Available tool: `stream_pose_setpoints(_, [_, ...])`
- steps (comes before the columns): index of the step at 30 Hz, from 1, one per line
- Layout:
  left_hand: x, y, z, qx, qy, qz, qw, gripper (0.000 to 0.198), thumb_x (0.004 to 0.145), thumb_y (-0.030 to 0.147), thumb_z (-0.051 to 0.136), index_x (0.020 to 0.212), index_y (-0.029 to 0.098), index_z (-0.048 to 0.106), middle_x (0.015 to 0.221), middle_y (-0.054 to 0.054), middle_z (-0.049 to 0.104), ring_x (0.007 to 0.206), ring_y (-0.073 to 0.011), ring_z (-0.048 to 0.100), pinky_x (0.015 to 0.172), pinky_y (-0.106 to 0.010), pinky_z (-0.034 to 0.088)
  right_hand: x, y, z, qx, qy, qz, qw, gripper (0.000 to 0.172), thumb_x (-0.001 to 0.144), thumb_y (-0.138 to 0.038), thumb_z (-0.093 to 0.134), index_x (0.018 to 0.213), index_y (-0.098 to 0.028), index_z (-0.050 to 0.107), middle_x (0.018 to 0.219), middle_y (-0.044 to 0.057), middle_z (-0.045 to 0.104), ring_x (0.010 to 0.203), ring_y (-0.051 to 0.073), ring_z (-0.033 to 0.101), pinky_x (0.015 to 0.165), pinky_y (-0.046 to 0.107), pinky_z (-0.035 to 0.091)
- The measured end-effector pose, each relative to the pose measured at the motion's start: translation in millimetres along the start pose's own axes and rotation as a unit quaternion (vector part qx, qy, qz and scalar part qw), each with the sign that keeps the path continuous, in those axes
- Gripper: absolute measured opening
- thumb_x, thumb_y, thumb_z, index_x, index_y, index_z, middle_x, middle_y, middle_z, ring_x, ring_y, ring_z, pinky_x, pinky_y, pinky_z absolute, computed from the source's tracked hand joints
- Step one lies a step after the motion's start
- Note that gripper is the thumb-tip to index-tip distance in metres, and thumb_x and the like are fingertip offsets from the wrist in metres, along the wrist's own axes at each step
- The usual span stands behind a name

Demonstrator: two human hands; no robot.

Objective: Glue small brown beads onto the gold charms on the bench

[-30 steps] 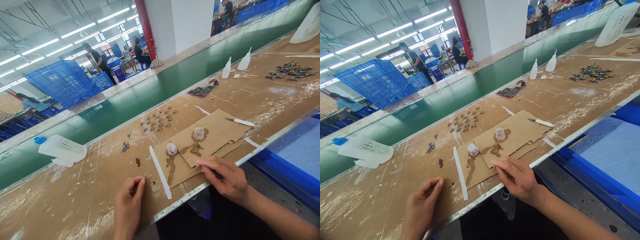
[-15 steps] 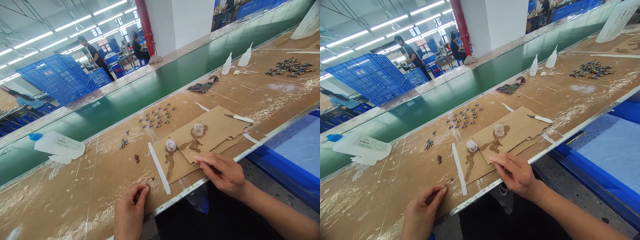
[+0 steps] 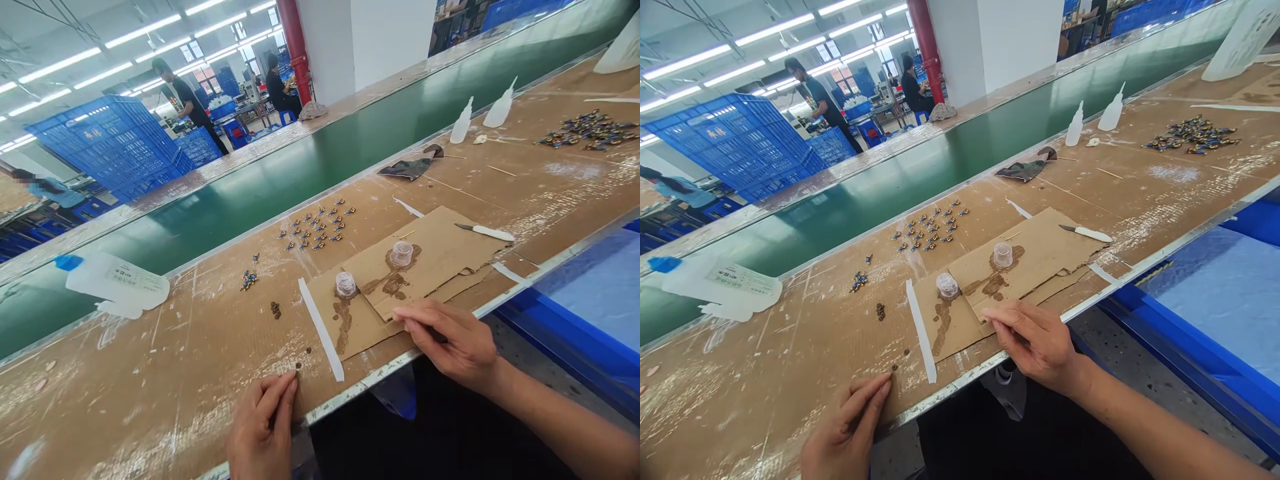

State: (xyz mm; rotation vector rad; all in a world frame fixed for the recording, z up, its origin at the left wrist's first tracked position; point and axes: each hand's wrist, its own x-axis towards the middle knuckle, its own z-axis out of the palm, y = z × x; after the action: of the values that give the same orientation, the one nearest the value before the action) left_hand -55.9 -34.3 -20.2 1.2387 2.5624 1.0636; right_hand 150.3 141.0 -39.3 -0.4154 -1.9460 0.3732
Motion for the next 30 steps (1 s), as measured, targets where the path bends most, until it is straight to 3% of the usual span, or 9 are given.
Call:
stream_pose_setpoints(15, [-2.6, 0.7, 7.3, 0.018, 0.025, 0.022, 0.999, 0.034, 0.082, 0.053, 0.051, 0.087, 0.029, 0.073, 0.086, -0.001, 0.064, 0.079, -0.0168, 0.057, 0.072, -0.028, 0.041, 1.5, -0.4, -1.3, -0.017, -0.006, -0.006, 1.0, 0.034, 0.079, 0.002, 0.053, 0.107, -0.017, 0.056, 0.081, 0.003, 0.065, 0.074, 0.008, 0.062, 0.067, 0.018, 0.052])
stream_pose_setpoints(30, [4.4, 3.1, 0.2, 0.031, 0.024, -0.019, 0.999, 0.034, 0.081, 0.055, 0.05, 0.088, 0.03, 0.073, 0.09, 0.0, 0.065, 0.082, -0.0165, 0.06, 0.074, -0.026, 0.044, -0.3, -0.1, -1.1, -0.002, -0.002, -0.001, 1.0, 0.037, 0.077, 0.003, 0.054, 0.108, -0.016, 0.057, 0.082, 0.003, 0.065, 0.076, 0.009, 0.062, 0.068, 0.019, 0.053])
